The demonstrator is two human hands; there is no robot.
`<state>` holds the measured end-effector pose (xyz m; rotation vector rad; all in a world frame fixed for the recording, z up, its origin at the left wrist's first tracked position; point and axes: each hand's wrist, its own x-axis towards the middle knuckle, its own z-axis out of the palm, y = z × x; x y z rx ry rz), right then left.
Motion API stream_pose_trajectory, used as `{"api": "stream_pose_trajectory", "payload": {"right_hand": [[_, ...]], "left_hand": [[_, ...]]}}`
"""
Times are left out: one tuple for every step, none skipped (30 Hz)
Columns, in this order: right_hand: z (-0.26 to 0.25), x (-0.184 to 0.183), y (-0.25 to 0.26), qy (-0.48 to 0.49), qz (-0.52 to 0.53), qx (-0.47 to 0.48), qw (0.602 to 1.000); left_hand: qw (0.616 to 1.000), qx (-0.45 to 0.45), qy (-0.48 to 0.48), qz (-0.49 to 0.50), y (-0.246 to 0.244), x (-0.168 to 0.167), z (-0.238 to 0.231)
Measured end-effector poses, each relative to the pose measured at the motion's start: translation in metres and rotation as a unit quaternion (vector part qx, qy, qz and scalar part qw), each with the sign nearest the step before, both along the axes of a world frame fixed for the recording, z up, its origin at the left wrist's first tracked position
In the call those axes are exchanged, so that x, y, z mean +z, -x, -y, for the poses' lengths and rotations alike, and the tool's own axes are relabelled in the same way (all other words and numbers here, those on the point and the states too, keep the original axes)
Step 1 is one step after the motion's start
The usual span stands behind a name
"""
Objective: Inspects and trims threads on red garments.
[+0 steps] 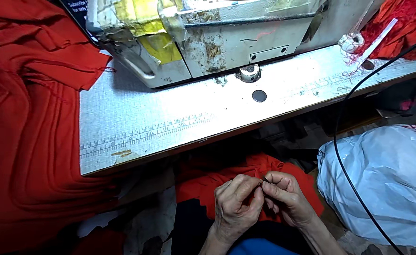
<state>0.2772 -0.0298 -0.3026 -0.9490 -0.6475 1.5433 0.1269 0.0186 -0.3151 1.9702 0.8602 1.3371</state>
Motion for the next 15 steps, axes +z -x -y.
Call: {"api": "stream_pose_trajectory", "payload": {"right_hand": [[0.000, -0.001, 0.001, 0.002, -0.006, 0.001, 1.000], [0.001, -0.002, 0.002, 0.006, -0.014, 0.002, 1.000], [0.001, -0.003, 0.002, 0.012, -0.024, 0.002, 1.000], [0.000, -0.004, 0.003, 0.018, -0.031, 0.001, 0.999], [0.001, -0.005, 0.004, 0.024, -0.035, 0.000, 0.999], [0.002, -0.005, 0.005, 0.028, -0.036, -0.001, 0.999], [0.003, -0.002, 0.005, 0.025, -0.033, -0.002, 0.999], [0.006, 0.002, 0.006, 0.014, -0.024, -0.001, 1.000], [0.007, 0.007, 0.006, -0.001, -0.009, 0.001, 1.000], [0.008, 0.009, 0.005, -0.006, 0.006, -0.004, 1.000], [0.009, 0.010, 0.004, 0.004, 0.018, -0.014, 1.000], [0.007, 0.009, 0.001, 0.022, 0.034, -0.021, 0.999], [0.004, 0.009, -0.003, 0.040, 0.056, -0.018, 0.997], [0.002, 0.008, -0.006, 0.054, 0.085, -0.007, 0.995], [0.002, 0.006, -0.009, 0.057, 0.113, 0.013, 0.992]], "left_hand": [[1.000, 0.008, 0.004, 0.000, -0.001, 0.000, 0.001], [1.000, 0.011, 0.010, 0.005, -0.002, 0.000, 0.001], [1.000, 0.011, 0.012, 0.010, -0.002, -0.002, 0.001], [1.000, 0.008, 0.011, 0.013, -0.001, -0.004, 0.001], [1.000, 0.004, 0.010, 0.015, 0.000, -0.007, 0.000], [1.000, 0.000, 0.013, 0.017, 0.001, -0.010, 0.000], [1.000, -0.004, 0.019, 0.020, 0.002, -0.013, 0.000], [0.999, -0.008, 0.026, 0.027, 0.004, -0.015, -0.001], [0.999, -0.013, 0.038, 0.037, 0.005, -0.017, -0.001], [0.998, -0.018, 0.050, 0.046, 0.006, -0.017, 0.000], [0.996, -0.023, 0.061, 0.052, 0.006, -0.017, 0.001], [0.995, -0.024, 0.073, 0.057, 0.005, -0.018, 0.001], [0.994, -0.022, 0.085, 0.060, 0.005, -0.018, 0.000], [0.993, -0.020, 0.100, 0.064, 0.005, -0.018, 0.000], [0.991, -0.018, 0.119, 0.066, 0.006, -0.016, 0.001]]}}
